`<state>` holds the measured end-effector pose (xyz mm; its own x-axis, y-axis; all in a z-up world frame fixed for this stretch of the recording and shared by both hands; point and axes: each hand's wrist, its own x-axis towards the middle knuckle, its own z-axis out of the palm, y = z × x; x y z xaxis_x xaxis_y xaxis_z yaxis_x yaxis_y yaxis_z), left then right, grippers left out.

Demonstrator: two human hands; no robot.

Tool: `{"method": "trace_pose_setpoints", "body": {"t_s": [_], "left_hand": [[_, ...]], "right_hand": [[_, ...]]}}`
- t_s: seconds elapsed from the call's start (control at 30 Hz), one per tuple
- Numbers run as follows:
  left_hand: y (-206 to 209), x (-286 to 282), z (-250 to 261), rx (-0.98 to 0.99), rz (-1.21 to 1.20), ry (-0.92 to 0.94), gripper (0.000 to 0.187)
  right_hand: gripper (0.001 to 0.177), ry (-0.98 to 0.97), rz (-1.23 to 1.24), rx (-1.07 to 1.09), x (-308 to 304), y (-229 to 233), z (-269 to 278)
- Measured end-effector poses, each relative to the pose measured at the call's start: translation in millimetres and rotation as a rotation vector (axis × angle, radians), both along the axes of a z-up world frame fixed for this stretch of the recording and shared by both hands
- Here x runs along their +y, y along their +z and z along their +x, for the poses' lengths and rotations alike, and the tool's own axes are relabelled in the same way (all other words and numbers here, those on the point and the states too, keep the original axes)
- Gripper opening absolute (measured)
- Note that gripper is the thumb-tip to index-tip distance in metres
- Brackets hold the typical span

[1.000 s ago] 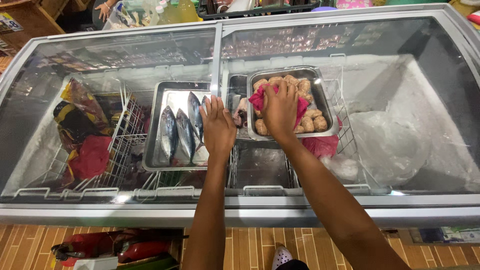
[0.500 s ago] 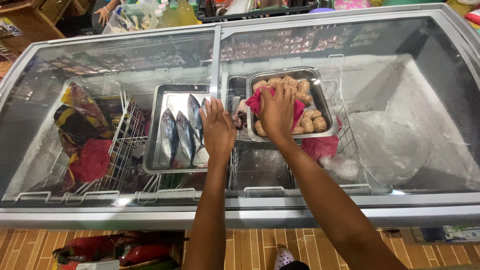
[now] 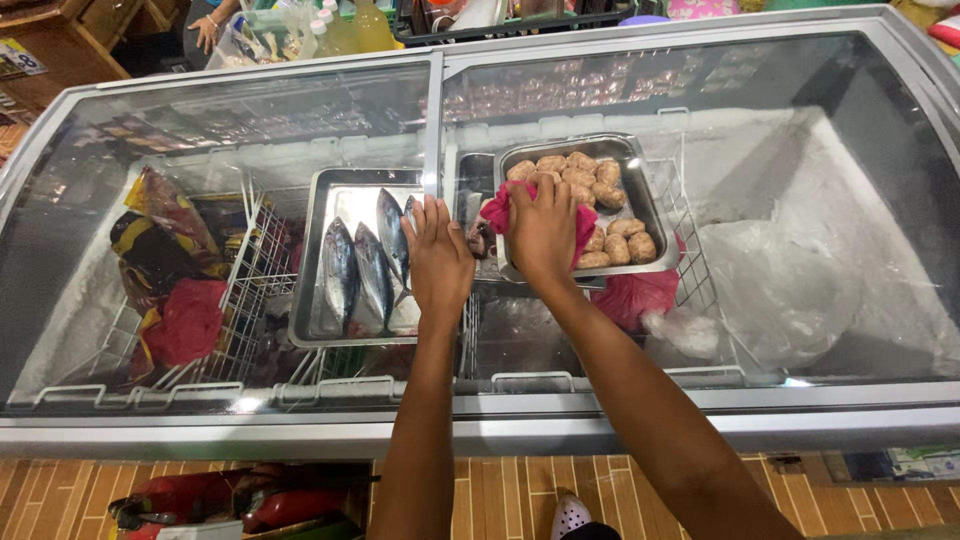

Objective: The person wipes the glass lid of a chest freezer with a pink cloth. They move their hands across the surface, cleaning different sections of the lid while the contents inside remain visible.

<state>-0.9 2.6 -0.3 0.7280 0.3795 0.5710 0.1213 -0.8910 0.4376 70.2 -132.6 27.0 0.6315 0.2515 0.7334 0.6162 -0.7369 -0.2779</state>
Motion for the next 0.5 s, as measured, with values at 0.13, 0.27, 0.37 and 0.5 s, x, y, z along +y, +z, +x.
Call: {"method": "trace_pose_setpoints", "body": {"t_s": [0.13,0.27,0.37,0.5], "left_hand": [[-1.5,0.5,0.9,-0.016,-0.015,-0.015,0.05],[-3.1,0.2,1.0,-0.005,-0.02,-0.011,0.05],[-3.4,0.8,2.4,0.011,-0.011,-0.008,0.05],[-4.8,1.5,1.7,0.013,0.01,-0.009,0.051]], "right_hand": [[0.021,0.029,0.015,0.022,2.0,1.3,-4.2],[0.024,0.038,0.013,0.017,3.9,1.7,-6.5],[0.024,0.039,0.02,0.011,6.1,1.5,-6.4],[0.023,0.029,0.018,0.035,8.4,-0.2,-6.9]]}}
